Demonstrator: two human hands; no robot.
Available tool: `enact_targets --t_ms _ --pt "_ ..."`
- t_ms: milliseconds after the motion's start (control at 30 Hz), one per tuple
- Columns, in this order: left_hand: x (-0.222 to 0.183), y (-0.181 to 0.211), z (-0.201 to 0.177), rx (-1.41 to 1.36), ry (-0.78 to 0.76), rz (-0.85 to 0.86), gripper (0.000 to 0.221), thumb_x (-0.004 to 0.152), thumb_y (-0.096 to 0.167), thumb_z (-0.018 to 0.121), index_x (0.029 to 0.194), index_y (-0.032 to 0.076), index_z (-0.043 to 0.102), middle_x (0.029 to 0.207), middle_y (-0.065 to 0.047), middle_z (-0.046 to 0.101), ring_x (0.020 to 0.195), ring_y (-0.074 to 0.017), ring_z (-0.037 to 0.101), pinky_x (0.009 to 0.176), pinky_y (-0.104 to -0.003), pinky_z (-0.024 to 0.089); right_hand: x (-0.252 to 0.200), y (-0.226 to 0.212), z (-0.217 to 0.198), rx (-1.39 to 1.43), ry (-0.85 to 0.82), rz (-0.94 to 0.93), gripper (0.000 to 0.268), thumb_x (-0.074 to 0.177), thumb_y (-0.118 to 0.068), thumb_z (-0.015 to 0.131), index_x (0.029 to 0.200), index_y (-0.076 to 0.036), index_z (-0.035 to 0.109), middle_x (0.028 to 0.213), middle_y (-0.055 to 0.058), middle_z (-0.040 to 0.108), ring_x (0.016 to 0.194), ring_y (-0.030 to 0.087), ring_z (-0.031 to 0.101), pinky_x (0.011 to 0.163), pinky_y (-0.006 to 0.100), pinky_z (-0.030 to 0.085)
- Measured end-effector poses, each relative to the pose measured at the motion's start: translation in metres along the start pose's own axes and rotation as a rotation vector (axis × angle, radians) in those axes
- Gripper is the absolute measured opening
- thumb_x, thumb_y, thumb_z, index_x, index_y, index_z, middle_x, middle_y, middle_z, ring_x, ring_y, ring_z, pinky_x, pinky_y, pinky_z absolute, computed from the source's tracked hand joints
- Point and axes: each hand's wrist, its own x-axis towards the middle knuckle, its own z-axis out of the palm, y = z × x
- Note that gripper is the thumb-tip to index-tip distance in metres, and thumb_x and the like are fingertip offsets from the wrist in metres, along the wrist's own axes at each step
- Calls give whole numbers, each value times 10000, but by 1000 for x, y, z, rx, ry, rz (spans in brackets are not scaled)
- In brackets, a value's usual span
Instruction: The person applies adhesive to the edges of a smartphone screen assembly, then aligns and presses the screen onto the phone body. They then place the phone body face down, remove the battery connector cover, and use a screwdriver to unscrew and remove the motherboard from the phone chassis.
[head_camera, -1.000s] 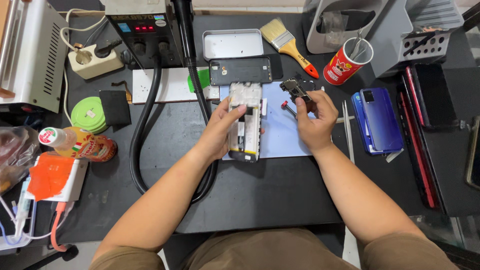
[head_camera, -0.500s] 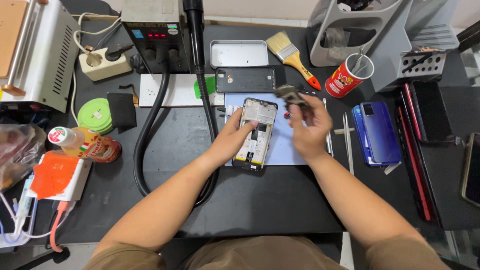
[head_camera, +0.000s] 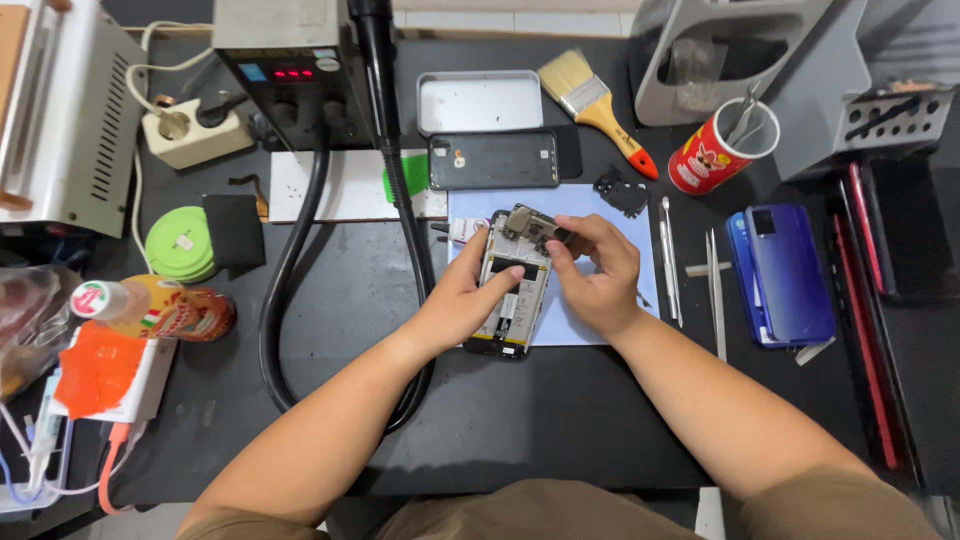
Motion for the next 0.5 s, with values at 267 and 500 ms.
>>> enact_targets --t_ms 267,500 --pt "0 4 2 -44 11 -55 481 1043 168 592 1468 -21 470 1316 -117 661 1230 -158 602 1063 -319 478 3 -6 0 -40 12 -4 306 939 79 725 1229 31 638 952 77 651 797 108 638 723 236 523" --pt "-1 -2 1 -73 -9 -29 618 910 49 666 1471 -16 415 1275 -113 648 1176 -154 623 1013 -322 514 -9 8 0 165 76 174 316 1004 59 668 1297 13 563 995 82 650 793 119 658 689 247 564"
